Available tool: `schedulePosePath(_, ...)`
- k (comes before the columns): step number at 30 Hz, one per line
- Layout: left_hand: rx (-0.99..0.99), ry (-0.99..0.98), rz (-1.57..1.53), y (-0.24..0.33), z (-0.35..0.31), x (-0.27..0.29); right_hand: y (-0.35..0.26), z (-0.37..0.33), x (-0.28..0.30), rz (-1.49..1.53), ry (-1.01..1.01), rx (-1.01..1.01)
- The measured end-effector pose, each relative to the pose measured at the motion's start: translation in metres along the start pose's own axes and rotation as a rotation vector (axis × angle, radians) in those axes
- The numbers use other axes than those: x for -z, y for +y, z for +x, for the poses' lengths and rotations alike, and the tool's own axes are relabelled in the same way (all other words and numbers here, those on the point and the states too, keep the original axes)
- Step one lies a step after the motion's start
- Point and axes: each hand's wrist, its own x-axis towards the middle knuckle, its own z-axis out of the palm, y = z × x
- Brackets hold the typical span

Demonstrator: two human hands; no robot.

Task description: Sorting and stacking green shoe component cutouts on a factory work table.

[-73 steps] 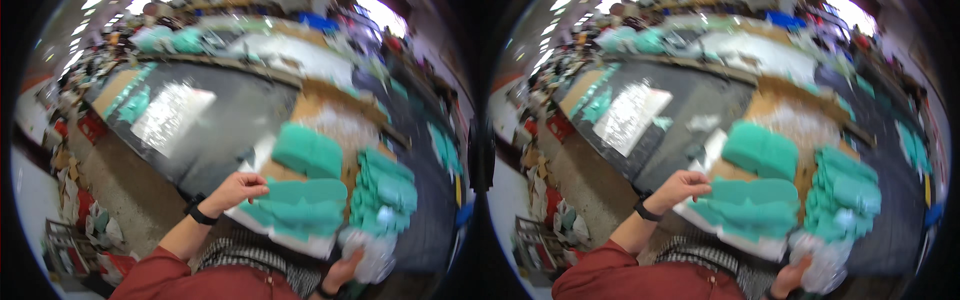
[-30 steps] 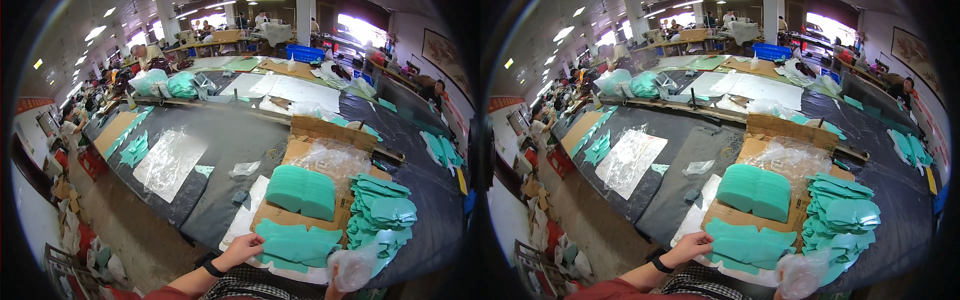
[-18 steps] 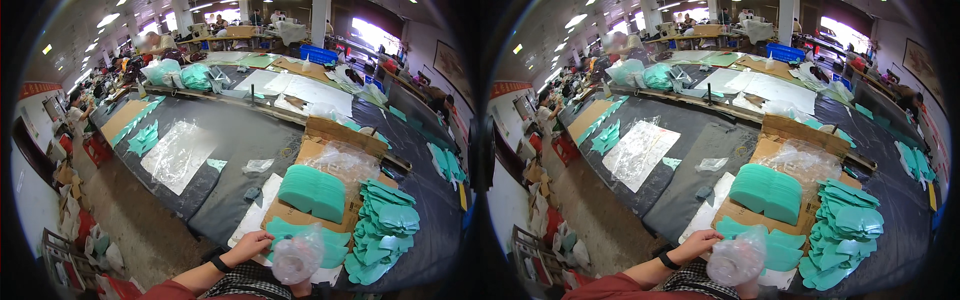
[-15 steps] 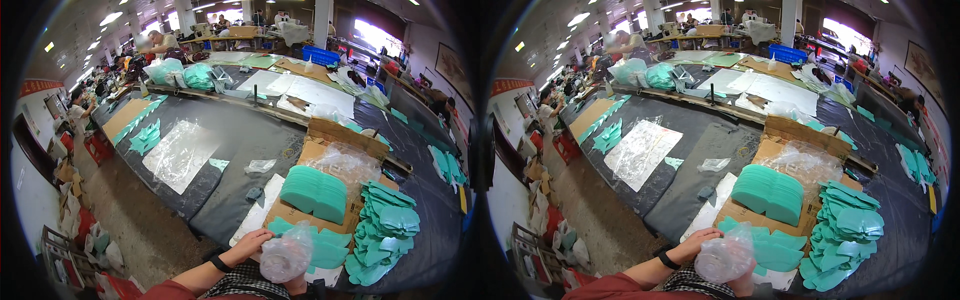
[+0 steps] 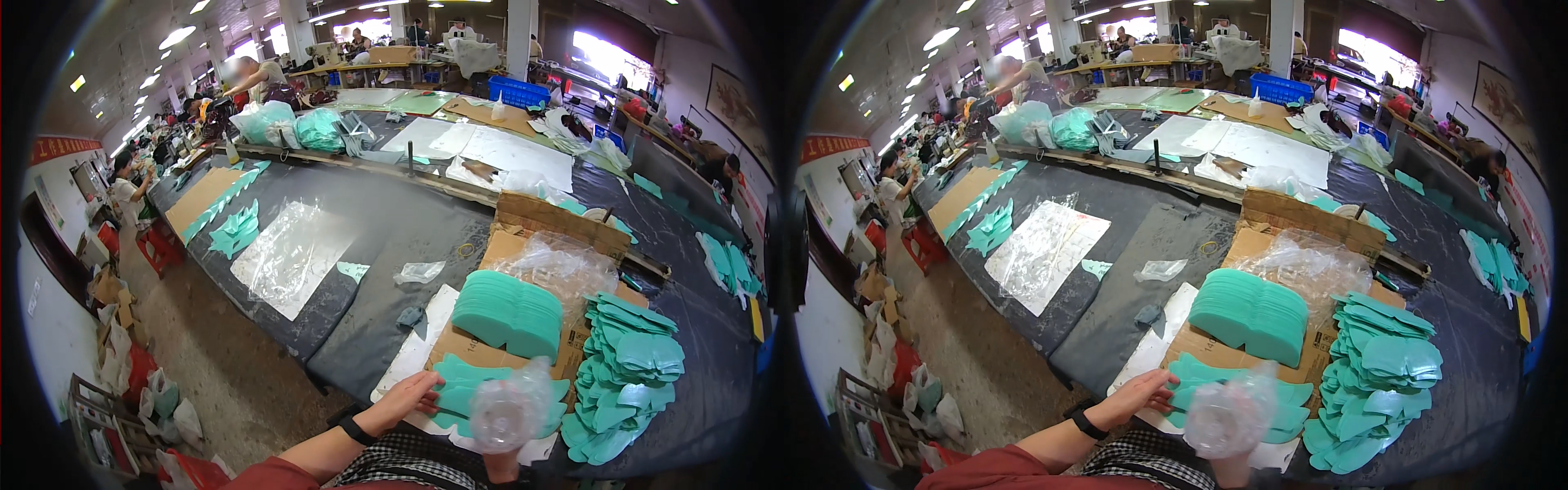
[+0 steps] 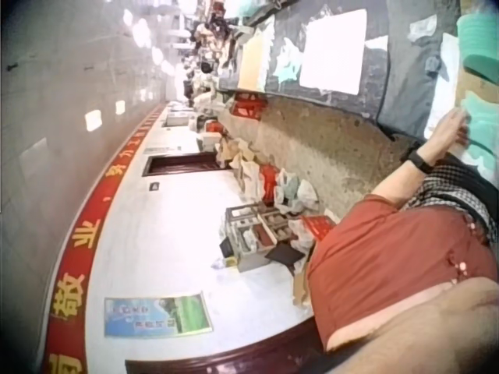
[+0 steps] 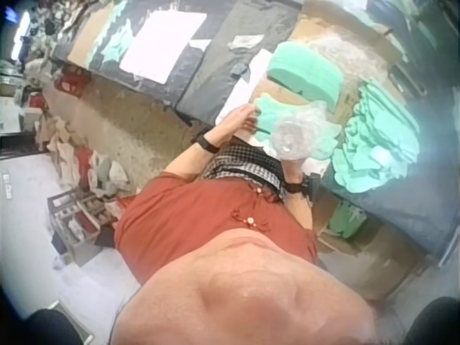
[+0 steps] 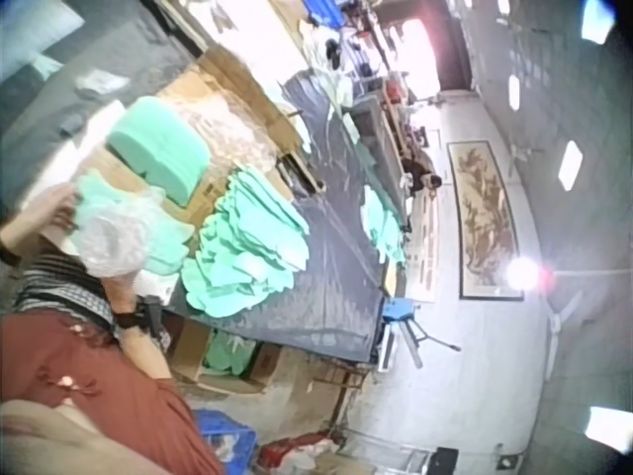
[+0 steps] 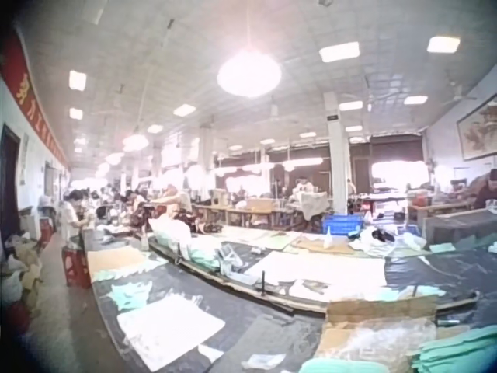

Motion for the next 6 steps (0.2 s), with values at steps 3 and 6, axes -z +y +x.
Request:
schedulePosePath(3,-0.051,0.000,0.002,0.000,0.001,-0.003,0.012,-0.002,-0.054,-1.193,-0.337,0.299)
schedulePosePath(6,-0.136,0.000,-0.038,-0.008,0.004,-0.001,0.016,0.001,-0.060,-1.366,-0.628,0.447)
